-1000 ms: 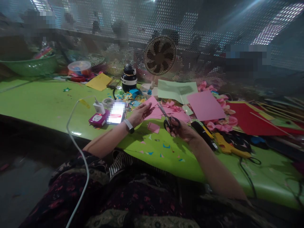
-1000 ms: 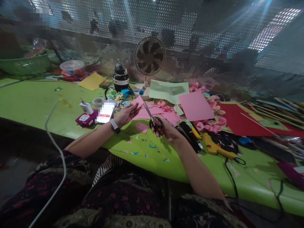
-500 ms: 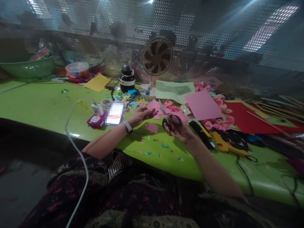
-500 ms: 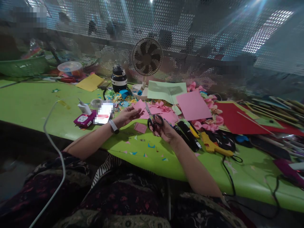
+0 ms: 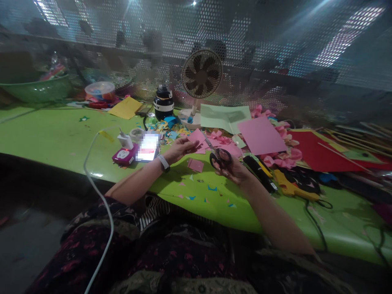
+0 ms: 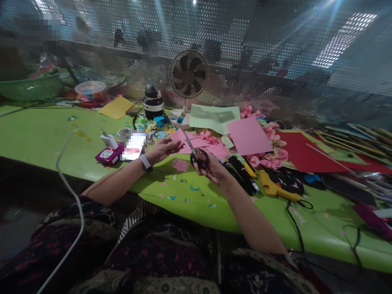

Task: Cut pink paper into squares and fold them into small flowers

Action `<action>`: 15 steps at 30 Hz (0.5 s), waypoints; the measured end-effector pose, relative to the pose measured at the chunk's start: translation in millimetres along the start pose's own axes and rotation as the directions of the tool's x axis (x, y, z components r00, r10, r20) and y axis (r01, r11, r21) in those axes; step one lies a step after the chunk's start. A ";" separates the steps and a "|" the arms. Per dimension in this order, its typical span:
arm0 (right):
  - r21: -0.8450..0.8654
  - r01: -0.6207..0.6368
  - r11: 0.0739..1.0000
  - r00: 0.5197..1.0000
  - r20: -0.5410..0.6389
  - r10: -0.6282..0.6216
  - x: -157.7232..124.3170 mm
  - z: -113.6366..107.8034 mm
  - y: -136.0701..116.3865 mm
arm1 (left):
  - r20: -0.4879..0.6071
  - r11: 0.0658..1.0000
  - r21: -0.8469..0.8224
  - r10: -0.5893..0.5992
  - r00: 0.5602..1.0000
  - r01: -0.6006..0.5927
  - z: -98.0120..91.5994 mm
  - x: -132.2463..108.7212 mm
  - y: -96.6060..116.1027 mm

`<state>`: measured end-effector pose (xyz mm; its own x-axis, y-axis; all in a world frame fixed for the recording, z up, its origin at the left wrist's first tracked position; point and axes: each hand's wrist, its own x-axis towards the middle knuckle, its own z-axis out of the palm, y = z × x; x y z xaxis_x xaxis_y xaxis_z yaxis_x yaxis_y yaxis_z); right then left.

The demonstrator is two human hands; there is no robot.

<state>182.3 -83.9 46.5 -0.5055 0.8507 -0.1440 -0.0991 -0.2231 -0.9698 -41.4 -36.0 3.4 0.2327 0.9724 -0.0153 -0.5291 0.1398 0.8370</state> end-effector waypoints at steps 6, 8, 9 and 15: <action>-0.026 0.007 1.000 1.000 -0.021 -0.007 0.4 5.0 -1.3 | 0.066 0.998 0.057 -0.001 0.998 -0.002 -0.7 -1.3 -3.0; -0.048 0.028 0.998 1.000 -0.005 -0.029 -0.5 6.3 -2.9 | 0.073 0.998 0.056 0.004 0.997 -0.009 -0.5 -1.7 -2.8; -0.055 0.042 0.998 0.999 0.002 -0.042 -1.1 6.6 -3.7 | 0.081 0.998 0.058 0.006 0.997 -0.010 -0.2 -2.1 -2.8; -0.069 0.100 0.993 0.993 -0.048 -0.104 0.7 -0.8 -5.8 | 0.146 0.987 0.160 -0.050 0.988 0.026 3.8 -5.5 -3.7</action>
<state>183.2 -81.7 51.8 -0.4506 0.8912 -0.0518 -0.0903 -0.1033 -0.9905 -37.6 -42.6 2.5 0.3756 0.9265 0.0230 -0.3851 0.1335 0.9132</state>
